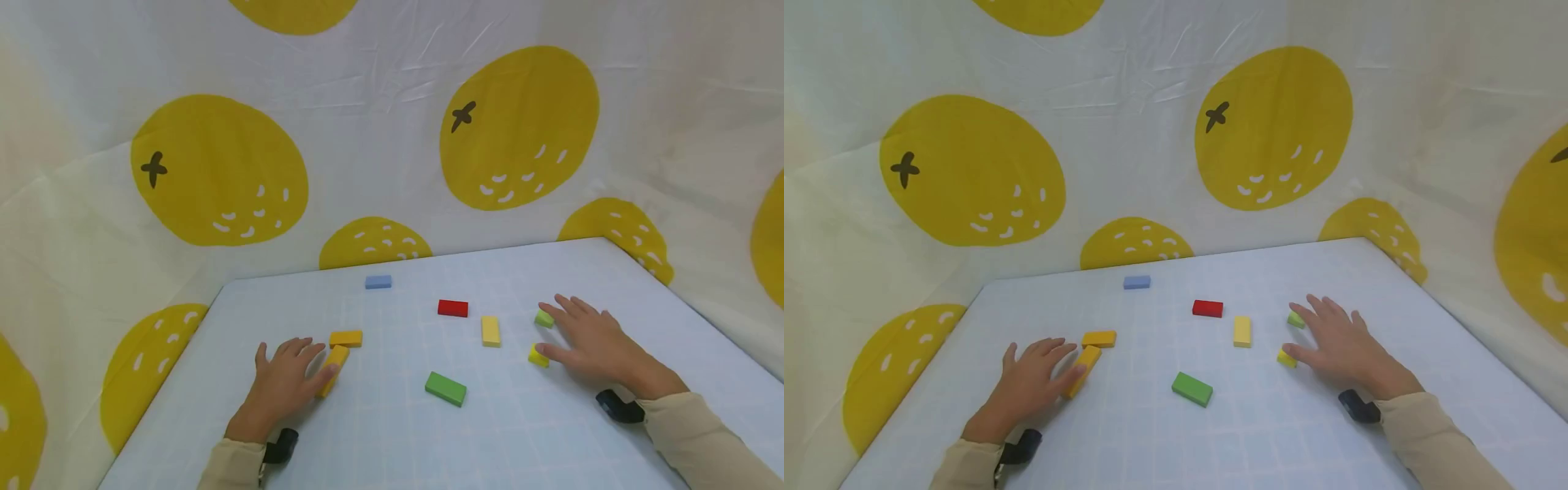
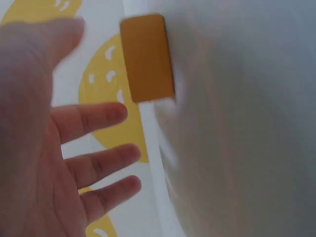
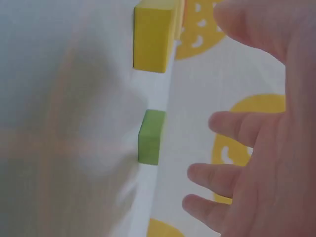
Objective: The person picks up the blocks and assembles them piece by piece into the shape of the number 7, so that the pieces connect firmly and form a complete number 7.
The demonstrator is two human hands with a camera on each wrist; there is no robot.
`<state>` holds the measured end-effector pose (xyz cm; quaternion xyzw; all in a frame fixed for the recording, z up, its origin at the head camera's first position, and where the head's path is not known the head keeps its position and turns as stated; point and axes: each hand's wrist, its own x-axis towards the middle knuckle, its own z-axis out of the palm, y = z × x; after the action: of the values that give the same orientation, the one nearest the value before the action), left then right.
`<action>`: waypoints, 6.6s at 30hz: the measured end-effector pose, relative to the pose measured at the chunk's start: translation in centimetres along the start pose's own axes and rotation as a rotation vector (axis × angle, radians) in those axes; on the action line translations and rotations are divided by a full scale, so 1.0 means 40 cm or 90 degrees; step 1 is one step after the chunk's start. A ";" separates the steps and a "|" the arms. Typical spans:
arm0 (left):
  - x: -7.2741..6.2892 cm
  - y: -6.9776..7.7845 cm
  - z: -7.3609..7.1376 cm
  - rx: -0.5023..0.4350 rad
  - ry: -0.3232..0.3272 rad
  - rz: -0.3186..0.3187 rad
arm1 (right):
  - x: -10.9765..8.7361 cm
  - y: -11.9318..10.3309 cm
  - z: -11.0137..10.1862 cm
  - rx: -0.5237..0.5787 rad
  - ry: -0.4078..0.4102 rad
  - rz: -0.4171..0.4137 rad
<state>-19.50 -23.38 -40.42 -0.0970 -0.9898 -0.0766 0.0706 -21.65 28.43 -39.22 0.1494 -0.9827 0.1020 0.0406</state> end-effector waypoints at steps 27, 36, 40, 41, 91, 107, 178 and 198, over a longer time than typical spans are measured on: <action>0.013 0.038 0.000 -0.041 -0.060 -0.076 | 0.006 0.080 0.012 0.258 -0.006 0.147; 0.017 0.046 0.000 -0.024 -0.049 -0.071 | 0.004 0.071 0.016 0.267 0.016 0.142; 0.016 0.049 0.000 -0.020 -0.049 -0.070 | 0.004 0.067 0.017 0.265 0.017 0.151; 0.015 0.049 0.000 -0.020 -0.048 -0.070 | 0.004 0.066 0.018 0.266 0.016 0.152; 0.014 0.053 -0.001 -0.090 -0.042 -0.125 | 0.009 0.029 0.039 0.255 -0.050 -0.001; 0.012 0.054 -0.010 -0.108 -0.038 -0.150 | 0.009 0.032 0.038 0.249 -0.045 -0.013; 0.012 0.084 -0.008 -0.411 -0.051 -0.092 | 0.007 0.020 0.029 0.234 -0.037 -0.023; 0.010 0.113 -0.001 -0.446 -0.086 -0.105 | 0.006 0.021 0.033 0.237 -0.045 -0.018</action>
<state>-18.98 -18.91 -39.71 -0.0396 -0.9106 -0.4095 -0.0387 -22.19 28.86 -40.63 0.1713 -0.9455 0.2760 -0.0210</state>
